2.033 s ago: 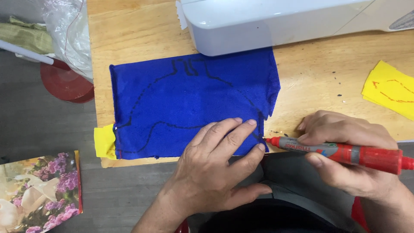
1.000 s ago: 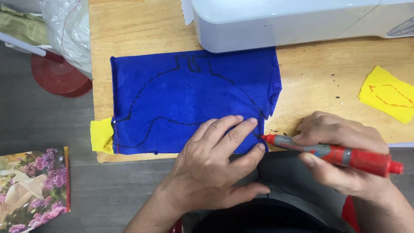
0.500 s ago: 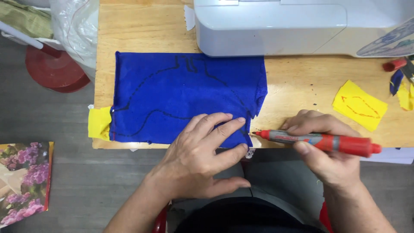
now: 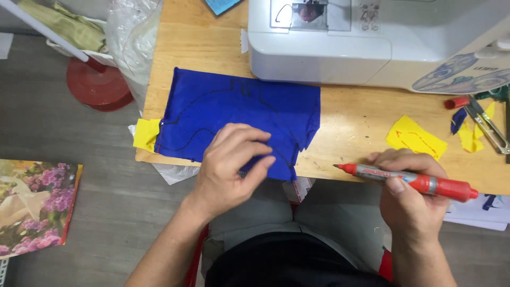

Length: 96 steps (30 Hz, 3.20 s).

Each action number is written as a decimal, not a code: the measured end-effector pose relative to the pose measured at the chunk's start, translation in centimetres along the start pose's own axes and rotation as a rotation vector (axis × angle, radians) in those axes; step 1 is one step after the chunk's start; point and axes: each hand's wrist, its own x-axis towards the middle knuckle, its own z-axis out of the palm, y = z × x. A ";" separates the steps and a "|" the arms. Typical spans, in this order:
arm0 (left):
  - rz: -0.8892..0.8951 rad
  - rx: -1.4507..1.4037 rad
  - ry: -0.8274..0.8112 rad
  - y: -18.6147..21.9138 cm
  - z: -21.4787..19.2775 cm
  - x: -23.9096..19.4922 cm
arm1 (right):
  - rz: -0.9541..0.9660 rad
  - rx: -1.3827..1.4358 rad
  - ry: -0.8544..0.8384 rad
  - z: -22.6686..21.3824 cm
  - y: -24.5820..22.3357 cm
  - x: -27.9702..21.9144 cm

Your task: The person traces a design onto a blue fabric using a red marker. They then pick up and fold small pieces of yellow and blue fabric, placing them on the table near the sewing machine.

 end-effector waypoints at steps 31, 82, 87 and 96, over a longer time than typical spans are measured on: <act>0.339 0.689 -0.365 7.0 30.4 15.0 | 0.012 0.211 0.551 -19.6 -0.5 -4.5; -0.219 0.146 -0.492 5.6 18.6 12.9 | -0.201 -0.965 0.321 -22.5 -2.7 2.3; -0.407 0.306 -0.684 5.5 21.0 14.0 | -0.216 -1.479 0.067 -23.8 -0.2 7.6; -0.441 0.128 -0.542 5.2 19.0 12.6 | -0.406 -1.079 0.060 -16.0 -3.2 4.6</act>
